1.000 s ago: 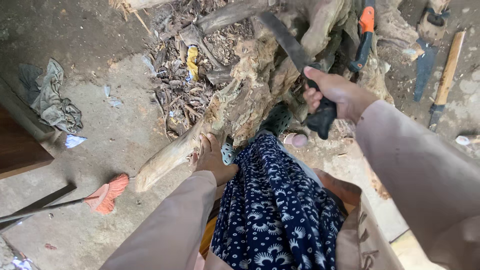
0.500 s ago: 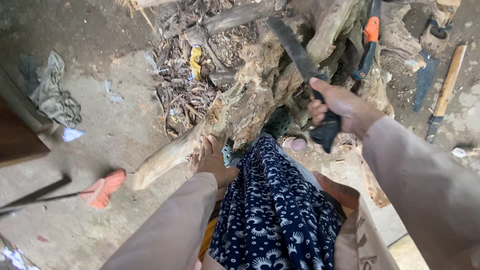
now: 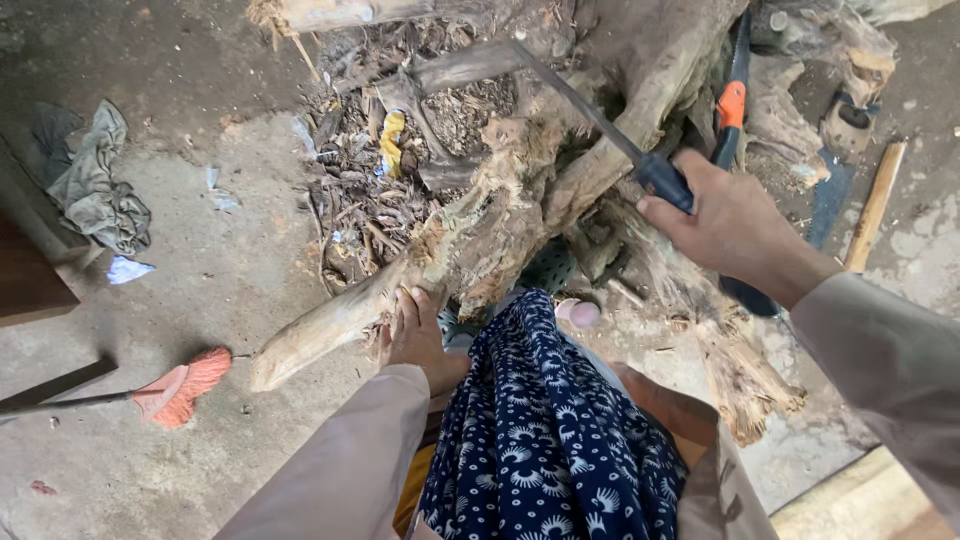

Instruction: The person sits on the floor holding a large tree root steady with one hand while chopping and trimming its branches and bark with a machete, repositioning the root and striking different sections to remove excess wood.

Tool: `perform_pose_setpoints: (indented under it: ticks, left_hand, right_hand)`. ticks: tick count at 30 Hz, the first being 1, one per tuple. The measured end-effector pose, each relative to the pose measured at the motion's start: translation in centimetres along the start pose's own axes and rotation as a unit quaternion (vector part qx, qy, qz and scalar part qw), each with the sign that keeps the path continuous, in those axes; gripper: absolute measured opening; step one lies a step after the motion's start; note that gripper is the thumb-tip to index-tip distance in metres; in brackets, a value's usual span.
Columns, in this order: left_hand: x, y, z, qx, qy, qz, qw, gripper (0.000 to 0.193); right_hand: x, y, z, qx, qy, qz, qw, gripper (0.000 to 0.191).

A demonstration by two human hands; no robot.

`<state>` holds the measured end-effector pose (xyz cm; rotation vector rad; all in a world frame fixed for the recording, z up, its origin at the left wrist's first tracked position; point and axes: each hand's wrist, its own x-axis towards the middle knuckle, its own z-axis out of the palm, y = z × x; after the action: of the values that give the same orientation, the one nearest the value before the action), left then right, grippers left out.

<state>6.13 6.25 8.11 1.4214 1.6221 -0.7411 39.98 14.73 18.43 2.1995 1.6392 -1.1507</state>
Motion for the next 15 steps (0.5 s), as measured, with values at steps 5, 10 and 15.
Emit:
perform_pose_setpoints:
  ticks: [5,10,15]
  left_hand:
    - [0.0,-0.1,0.5,-0.006,0.000,0.000,1.000,0.128]
    - [0.2,0.1,0.2,-0.018,-0.001,-0.009,1.000,0.123]
    - [-0.3,0.4,0.0,-0.020,0.006,-0.024,0.999,0.120]
  right_hand:
    - [2.8,1.2,1.6,-0.053,0.047,-0.150,0.986,0.037]
    - [9.2,2.6,3.8,-0.144,0.017,-0.096,0.985,0.040]
    - [9.4,1.7,1.9,-0.168,0.017,-0.112,0.979,0.046]
